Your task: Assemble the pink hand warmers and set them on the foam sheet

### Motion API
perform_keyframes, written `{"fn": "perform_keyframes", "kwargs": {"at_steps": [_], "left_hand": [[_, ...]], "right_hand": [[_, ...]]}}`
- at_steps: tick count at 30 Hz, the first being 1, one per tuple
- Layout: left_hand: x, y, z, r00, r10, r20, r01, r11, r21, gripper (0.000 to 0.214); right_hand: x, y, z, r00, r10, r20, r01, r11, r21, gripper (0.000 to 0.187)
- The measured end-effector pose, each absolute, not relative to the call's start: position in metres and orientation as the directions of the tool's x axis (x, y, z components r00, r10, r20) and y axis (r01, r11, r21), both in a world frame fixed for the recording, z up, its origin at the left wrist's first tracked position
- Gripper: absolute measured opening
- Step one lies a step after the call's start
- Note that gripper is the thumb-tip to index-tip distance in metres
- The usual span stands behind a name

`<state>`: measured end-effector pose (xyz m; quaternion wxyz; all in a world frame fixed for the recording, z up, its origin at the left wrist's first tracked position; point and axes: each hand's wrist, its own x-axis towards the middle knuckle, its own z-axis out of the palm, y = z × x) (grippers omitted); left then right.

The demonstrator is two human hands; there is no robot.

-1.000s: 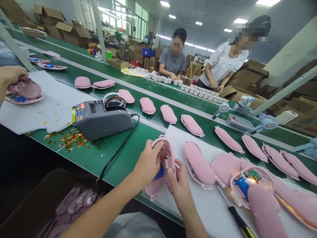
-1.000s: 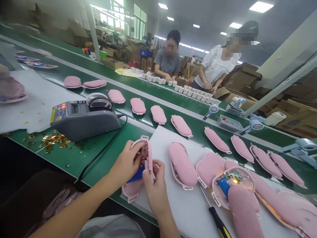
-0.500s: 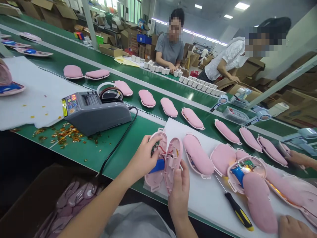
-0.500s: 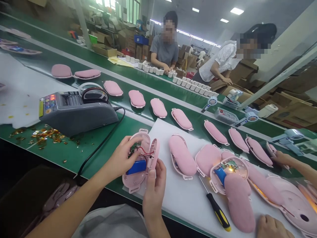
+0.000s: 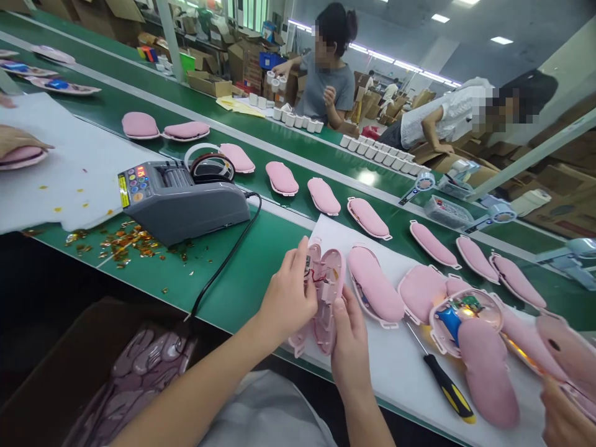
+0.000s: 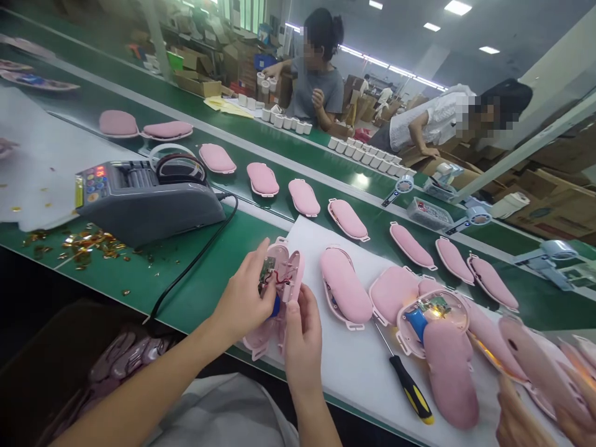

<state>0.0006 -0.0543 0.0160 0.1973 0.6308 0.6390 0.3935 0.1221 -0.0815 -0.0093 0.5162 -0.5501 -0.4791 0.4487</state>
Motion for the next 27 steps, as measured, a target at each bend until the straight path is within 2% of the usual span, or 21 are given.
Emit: {"fn": "perform_keyframes", "kwargs": {"at_steps": [2, 6, 10, 17, 21, 27], "left_hand": [[0.0, -0.054, 0.014, -0.115, 0.967, 0.228, 0.624, -0.109, 0.774, 0.071], [0.001, -0.052, 0.012, -0.154, 0.972, 0.18, 0.638, -0.041, 0.769, 0.066], [0.006, -0.052, 0.012, -0.17, 0.966, 0.193, 0.631, -0.044, 0.774, 0.06], [0.016, -0.061, 0.022, -0.184, 0.965, 0.185, 0.624, -0.03, 0.781, 0.055], [0.02, -0.065, 0.023, -0.178, 0.963, 0.2, 0.639, -0.042, 0.768, 0.058], [0.018, -0.065, 0.012, -0.205, 0.952, 0.227, 0.557, -0.077, 0.827, 0.057]], "right_hand": [[0.126, -0.081, -0.007, 0.117, 0.993, 0.0, 0.082, -0.009, -0.997, 0.051], [0.129, -0.077, 0.003, 0.02, 1.0, -0.006, 0.116, -0.008, -0.993, 0.052], [0.124, -0.077, 0.013, -0.063, 0.997, -0.05, 0.158, -0.039, -0.987, 0.053], [0.109, -0.091, -0.001, 0.12, 0.992, -0.045, 0.185, -0.067, -0.98, 0.058], [0.102, -0.094, -0.008, 0.184, 0.983, 0.031, 0.226, -0.011, -0.974, 0.062], [0.108, -0.086, -0.004, 0.131, 0.991, -0.016, 0.165, -0.038, -0.986, 0.06]]}}
